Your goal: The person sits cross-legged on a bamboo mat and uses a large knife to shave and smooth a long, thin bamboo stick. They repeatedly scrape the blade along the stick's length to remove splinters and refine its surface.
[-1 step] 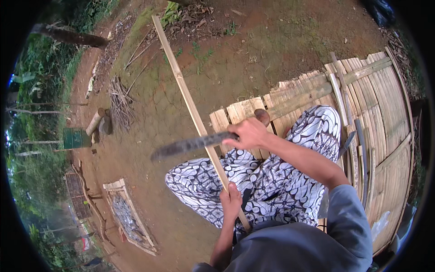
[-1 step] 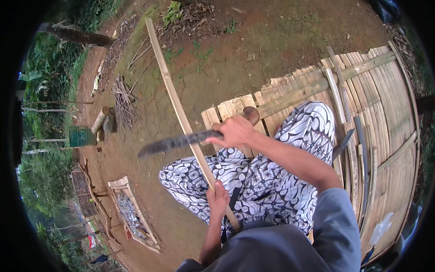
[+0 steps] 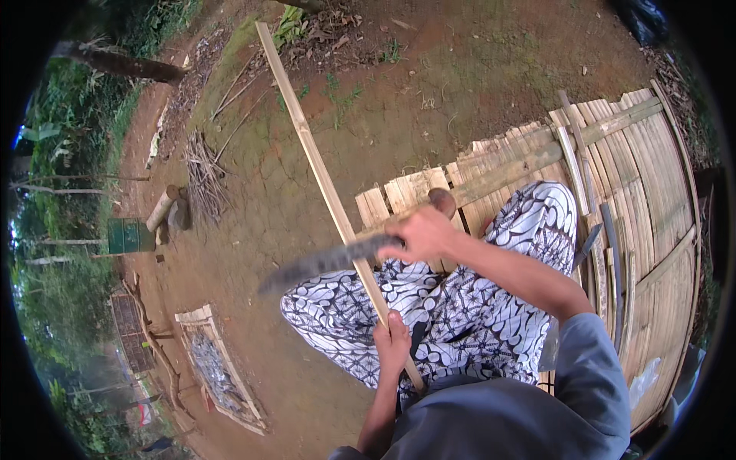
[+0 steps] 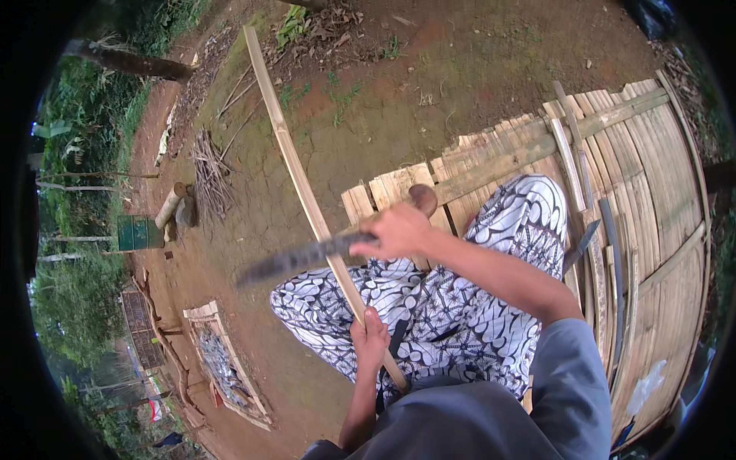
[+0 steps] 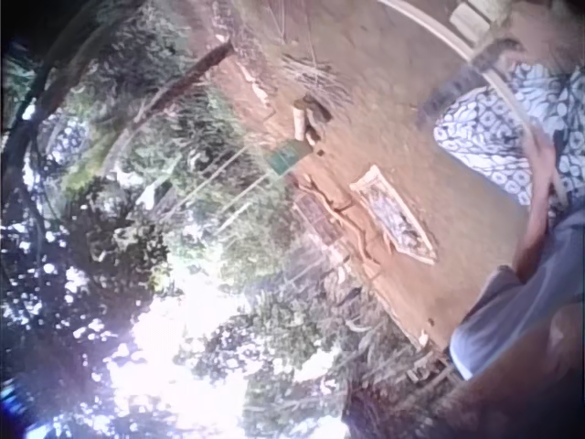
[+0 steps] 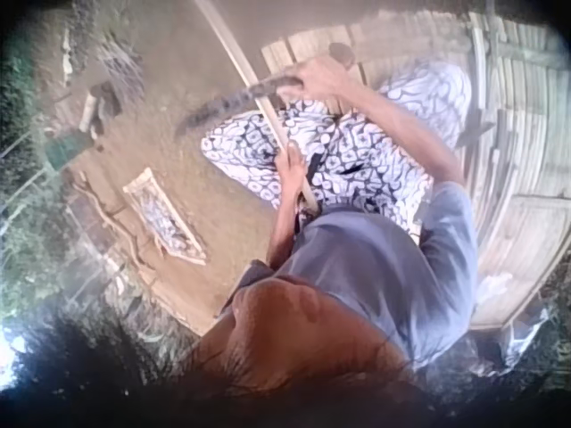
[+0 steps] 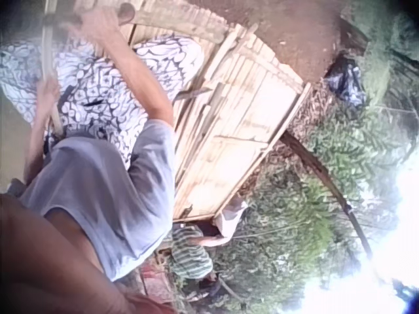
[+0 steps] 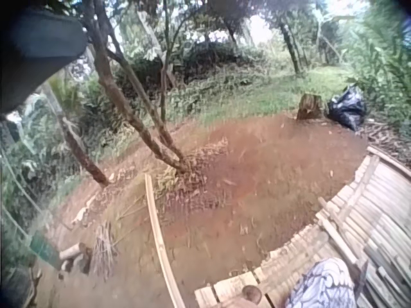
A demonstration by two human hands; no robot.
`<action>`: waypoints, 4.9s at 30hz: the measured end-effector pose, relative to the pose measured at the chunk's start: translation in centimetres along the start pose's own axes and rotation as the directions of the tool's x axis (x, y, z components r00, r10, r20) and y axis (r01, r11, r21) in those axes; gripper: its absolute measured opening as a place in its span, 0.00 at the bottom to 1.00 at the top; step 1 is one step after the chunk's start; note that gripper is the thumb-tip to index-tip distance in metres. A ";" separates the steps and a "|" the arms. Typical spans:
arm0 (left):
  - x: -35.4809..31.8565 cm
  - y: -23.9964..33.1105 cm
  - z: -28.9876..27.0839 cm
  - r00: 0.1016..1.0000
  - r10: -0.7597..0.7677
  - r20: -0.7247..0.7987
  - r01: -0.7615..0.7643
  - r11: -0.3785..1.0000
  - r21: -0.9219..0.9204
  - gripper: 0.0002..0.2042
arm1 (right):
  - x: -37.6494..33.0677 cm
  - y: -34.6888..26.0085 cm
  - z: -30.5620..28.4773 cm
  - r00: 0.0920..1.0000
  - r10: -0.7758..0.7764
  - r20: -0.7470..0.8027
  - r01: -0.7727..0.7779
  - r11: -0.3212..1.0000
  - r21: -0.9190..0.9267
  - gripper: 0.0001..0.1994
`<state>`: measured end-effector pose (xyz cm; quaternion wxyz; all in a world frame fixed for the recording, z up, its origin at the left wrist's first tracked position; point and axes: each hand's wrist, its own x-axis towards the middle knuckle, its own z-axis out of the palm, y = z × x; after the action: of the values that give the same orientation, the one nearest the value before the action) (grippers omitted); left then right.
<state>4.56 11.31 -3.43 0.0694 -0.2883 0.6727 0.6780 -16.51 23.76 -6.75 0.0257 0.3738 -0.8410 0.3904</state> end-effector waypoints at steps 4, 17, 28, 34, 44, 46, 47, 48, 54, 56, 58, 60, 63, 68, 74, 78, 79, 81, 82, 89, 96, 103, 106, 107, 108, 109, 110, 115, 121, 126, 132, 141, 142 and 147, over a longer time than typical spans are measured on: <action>0.0 -0.4 -0.1 0.999 0.007 0.034 -0.007 1.000 -0.005 0.17 | -1.5 -0.9 1.2 0.912 -0.409 -0.021 0.410 0.912 0.001 0.28; -0.1 0.4 -0.2 0.996 -0.059 0.060 0.065 0.993 -0.102 0.17 | -0.9 -1.2 -0.8 0.973 -0.215 0.085 0.217 0.976 -0.010 0.29; -1.0 1.6 -0.5 0.986 -0.114 0.119 0.133 0.977 -0.164 0.18 | 0.1 0.6 -1.3 1.000 0.019 -0.006 -0.019 1.000 -0.013 0.29; -0.5 1.5 -0.3 0.984 -0.087 0.158 0.110 0.984 -0.142 0.19 | -0.6 -0.9 -1.5 0.893 -0.450 -0.025 0.448 0.893 -0.040 0.28; -1.4 2.1 -0.3 0.979 -0.121 0.165 0.143 0.981 -0.132 0.19 | -0.2 0.4 -1.8 0.982 -0.169 -0.085 0.161 0.982 -0.098 0.29; -1.1 1.9 0.2 0.973 -0.135 0.189 0.161 0.979 -0.129 0.20 | -0.6 -0.2 -1.8 0.920 -0.381 -0.090 0.375 0.924 -0.075 0.28; -1.1 1.8 0.3 0.969 -0.145 0.198 0.171 0.977 -0.126 0.20 | -0.5 -0.3 -2.1 0.896 -0.436 -0.080 0.430 0.899 -0.082 0.28; -1.1 1.8 0.4 0.970 -0.135 0.204 0.162 0.979 -0.121 0.20 | -0.2 -0.1 -2.4 0.869 -0.490 -0.069 0.485 0.870 -0.087 0.28; -1.3 2.3 0.1 0.974 -0.130 0.188 0.149 0.985 -0.091 0.20 | 1.3 3.4 -2.6 0.952 0.190 -0.239 -0.220 0.970 -0.106 0.29; -1.8 2.5 0.7 0.975 -0.094 0.201 0.116 0.989 -0.097 0.20 | 1.7 4.4 -3.4 0.879 0.232 -0.416 -0.288 0.955 -0.077 0.30; -1.8 2.2 0.8 0.972 -0.057 0.228 0.084 0.990 -0.111 0.19 | 1.2 3.4 -3.7 0.945 0.077 -0.317 -0.098 0.994 -0.049 0.30; -1.5 2.2 1.2 0.963 -0.076 0.258 0.098 0.992 -0.073 0.19 | 0.0 1.5 -4.1 0.971 -0.097 -0.216 0.091 0.995 -0.039 0.29; -1.1 2.0 1.3 0.963 -0.092 0.253 0.106 0.993 -0.043 0.18 | -0.5 0.0 -3.6 0.908 -0.392 -0.150 0.385 0.920 -0.073 0.29; -1.2 1.6 0.5 0.984 -0.104 0.142 0.110 0.993 -0.037 0.18 | 0.0 0.0 -4.4 0.975 -0.205 0.084 0.214 0.969 -0.124 0.31; -1.6 2.1 0.6 0.985 -0.084 0.148 0.088 0.996 -0.019 0.19 | 2.4 3.2 -5.5 0.833 0.550 -0.059 -0.547 0.835 0.066 0.31; -1.3 2.2 1.0 0.978 -0.067 0.195 0.076 0.996 -0.039 0.19 | 1.2 2.1 -5.8 0.892 0.453 0.007 -0.448 0.880 0.157 0.30; -1.3 2.3 1.1 0.976 -0.057 0.211 0.067 0.997 -0.042 0.19 | 0.5 2.0 -5.1 0.935 0.353 -0.014 -0.348 0.927 0.137 0.30; -1.2 2.3 1.2 0.971 -0.071 0.227 0.085 0.995 -0.050 0.17 | -0.1 1.3 -4.3 0.988 0.154 -0.004 -0.153 0.984 0.090 0.24; -1.2 1.9 1.0 0.968 -0.086 0.236 0.106 0.992 -0.074 0.16 | -0.4 1.1 -4.1 1.000 0.012 -0.010 -0.012 0.999 0.049 0.25; -1.5 1.8 0.4 0.991 -0.049 0.128 0.052 0.998 -0.019 0.16 | 0.8 0.4 -4.7 1.000 0.012 0.010 -0.011 0.995 -0.103 0.31; -2.0 2.1 0.3 0.988 -0.042 0.146 0.046 0.999 -0.026 0.17 | 1.0 2.0 -5.8 0.976 0.204 -0.078 -0.209 0.976 -0.055 0.27; -1.9 2.8 0.8 0.986 -0.037 0.165 0.039 0.999 -0.011 0.18 | 0.5 1.3 -5.2 0.962 -0.270 -0.050 0.258 0.951 -0.173 0.30; -2.3 3.4 0.3 0.982 -0.052 0.181 0.053 0.999 0.002 0.19 | 1.7 3.4 -5.3 0.962 0.239 -0.133 -0.252 0.964 -0.089 0.32; -2.2 3.5 0.2 0.980 -0.062 0.190 0.066 0.998 -0.012 0.20 | 2.2 3.6 -5.2 0.893 0.425 -0.151 -0.429 0.903 0.003 0.33; -2.2 3.6 0.2 0.977 -0.073 0.200 0.080 0.996 -0.026 0.20 | 2.1 3.9 -5.2 0.907 0.352 -0.230 -0.376 0.925 -0.065 0.33; -2.2 3.7 0.2 0.974 -0.083 0.212 0.094 0.995 -0.039 0.20 | 1.6 3.8 -5.2 0.939 0.318 -0.133 -0.328 0.942 -0.063 0.33; -2.4 4.1 0.2 0.975 -0.076 0.207 0.083 0.996 -0.026 0.20 | 1.4 3.0 -5.4 0.961 0.274 -0.036 -0.275 0.960 -0.057 0.33; -2.0 3.7 0.0 0.967 -0.087 0.242 0.101 0.994 -0.048 0.19 | -0.2 1.4 -4.5 0.923 -0.380 -0.054 0.366 0.914 -0.175 0.31; -3.0 3.9 -0.8 0.972 -0.113 0.206 0.133 0.988 -0.084 0.19 | 1.3 3.7 -5.3 0.933 0.300 -0.199 -0.320 0.944 -0.076 0.28; -1.5 4.7 -1.1 0.973 -0.043 0.225 0.060 0.996 -0.069 0.19 | -0.1 1.7 -4.4 0.993 -0.097 -0.068 0.092 0.993 -0.073 0.29; -1.5 5.7 -2.5 0.972 -0.080 0.220 0.075 0.997 0.028 0.19 | 1.0 2.8 -4.5 0.978 -0.024 -0.207 -0.011 0.986 -0.164 0.31; -1.0 5.1 -5.0 0.979 -0.050 0.196 -0.006 0.961 0.275 0.16 | 0.0 1.8 -4.4 0.966 -0.233 -0.110 0.203 0.951 -0.232 0.30; -1.1 5.0 -5.2 0.977 -0.066 0.201 0.002 0.953 0.304 0.17 | -0.1 1.6 -4.2 0.910 -0.395 -0.126 0.355 0.899 -0.255 0.30; -3.9 5.9 -7.9 0.965 -0.184 0.186 0.126 0.951 0.283 0.16 | 1.5 4.5 -4.7 0.905 0.269 -0.329 -0.338 0.924 -0.176 0.33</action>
<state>7.29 4.48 4.14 0.2319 -0.2550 0.7223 0.5996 -21.61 27.88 -5.85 0.1338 0.1686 -0.9147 0.3420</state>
